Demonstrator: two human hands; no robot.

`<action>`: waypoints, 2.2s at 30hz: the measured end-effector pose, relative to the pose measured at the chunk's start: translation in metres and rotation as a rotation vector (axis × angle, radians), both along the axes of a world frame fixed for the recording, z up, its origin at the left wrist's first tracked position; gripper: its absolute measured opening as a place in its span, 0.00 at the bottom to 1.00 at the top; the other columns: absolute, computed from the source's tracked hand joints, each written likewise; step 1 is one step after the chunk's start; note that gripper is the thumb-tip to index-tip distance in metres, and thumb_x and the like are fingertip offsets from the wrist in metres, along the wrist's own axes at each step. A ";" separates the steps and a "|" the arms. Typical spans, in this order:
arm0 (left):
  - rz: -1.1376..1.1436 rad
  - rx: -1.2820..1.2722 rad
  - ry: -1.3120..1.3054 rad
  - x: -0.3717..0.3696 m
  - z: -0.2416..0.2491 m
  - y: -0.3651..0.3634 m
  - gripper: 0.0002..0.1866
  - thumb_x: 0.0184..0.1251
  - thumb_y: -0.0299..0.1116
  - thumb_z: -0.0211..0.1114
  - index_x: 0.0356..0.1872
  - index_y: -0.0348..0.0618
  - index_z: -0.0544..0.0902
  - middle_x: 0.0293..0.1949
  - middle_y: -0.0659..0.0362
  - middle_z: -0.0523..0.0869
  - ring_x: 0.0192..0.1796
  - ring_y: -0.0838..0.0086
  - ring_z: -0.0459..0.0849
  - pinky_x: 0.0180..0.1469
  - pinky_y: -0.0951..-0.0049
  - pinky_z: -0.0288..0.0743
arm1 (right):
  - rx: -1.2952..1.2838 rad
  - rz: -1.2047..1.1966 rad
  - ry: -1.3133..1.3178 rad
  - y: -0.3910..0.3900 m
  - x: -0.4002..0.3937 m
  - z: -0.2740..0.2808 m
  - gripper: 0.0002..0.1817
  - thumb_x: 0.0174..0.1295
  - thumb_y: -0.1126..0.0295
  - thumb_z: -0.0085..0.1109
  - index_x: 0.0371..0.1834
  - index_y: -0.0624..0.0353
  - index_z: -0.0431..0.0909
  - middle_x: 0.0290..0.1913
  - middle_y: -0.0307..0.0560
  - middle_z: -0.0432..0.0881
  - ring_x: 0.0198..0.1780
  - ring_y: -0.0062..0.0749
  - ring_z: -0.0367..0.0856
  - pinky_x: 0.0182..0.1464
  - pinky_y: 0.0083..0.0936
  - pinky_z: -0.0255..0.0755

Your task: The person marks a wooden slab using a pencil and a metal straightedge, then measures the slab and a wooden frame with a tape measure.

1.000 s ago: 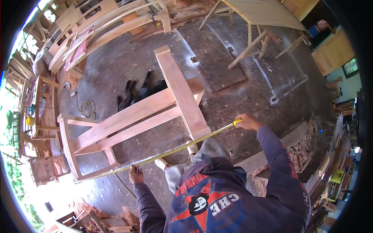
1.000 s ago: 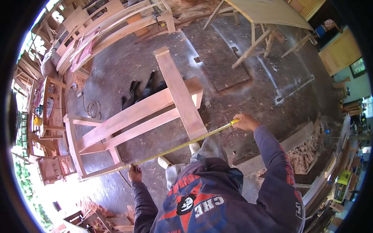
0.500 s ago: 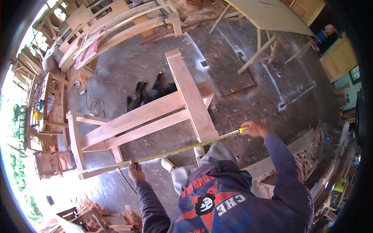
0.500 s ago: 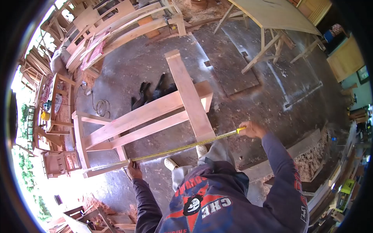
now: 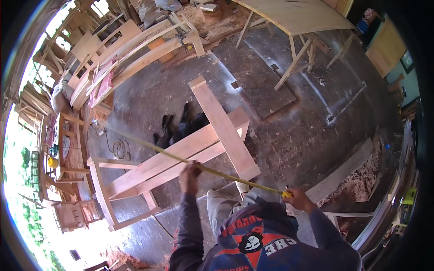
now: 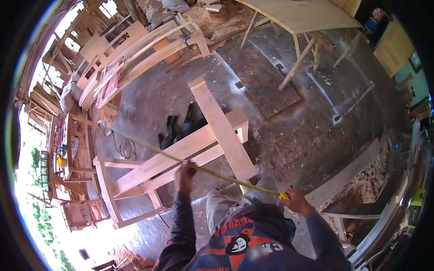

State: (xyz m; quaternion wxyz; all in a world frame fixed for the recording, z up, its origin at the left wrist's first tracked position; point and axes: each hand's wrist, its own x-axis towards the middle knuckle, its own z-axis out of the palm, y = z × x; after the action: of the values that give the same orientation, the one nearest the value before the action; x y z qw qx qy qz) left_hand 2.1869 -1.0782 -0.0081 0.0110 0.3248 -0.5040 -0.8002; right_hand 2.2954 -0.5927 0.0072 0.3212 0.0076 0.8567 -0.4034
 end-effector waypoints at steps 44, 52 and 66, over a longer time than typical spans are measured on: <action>-0.899 0.071 -0.323 -0.147 -0.112 0.145 0.23 0.70 0.46 0.72 0.56 0.39 0.82 0.45 0.58 0.86 0.47 0.66 0.85 0.51 0.66 0.77 | 0.593 -1.113 -0.228 -0.078 0.193 0.018 0.28 0.54 0.51 0.67 0.55 0.53 0.81 0.51 0.57 0.79 0.49 0.58 0.83 0.51 0.46 0.77; -0.991 0.074 -0.349 -0.133 -0.105 0.147 0.17 0.68 0.38 0.74 0.51 0.39 0.84 0.42 0.59 0.89 0.43 0.68 0.88 0.48 0.69 0.79 | 0.636 -1.055 -0.278 -0.078 0.192 0.010 0.27 0.55 0.50 0.65 0.55 0.52 0.82 0.51 0.59 0.80 0.50 0.59 0.83 0.53 0.46 0.77; -1.146 0.006 -0.325 -0.091 -0.096 0.167 0.07 0.71 0.30 0.69 0.45 0.40 0.85 0.40 0.59 0.89 0.42 0.73 0.88 0.46 0.74 0.80 | 0.623 -1.038 -0.271 -0.072 0.194 -0.001 0.27 0.54 0.49 0.65 0.55 0.52 0.83 0.51 0.61 0.81 0.50 0.59 0.83 0.54 0.46 0.77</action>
State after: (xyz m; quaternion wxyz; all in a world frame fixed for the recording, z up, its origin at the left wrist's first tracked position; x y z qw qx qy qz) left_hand 2.0954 -0.9112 -0.1039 -0.5006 0.1193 -0.5921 -0.6201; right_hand 2.4898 -0.6649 0.0058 0.1719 0.5678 0.7704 -0.2335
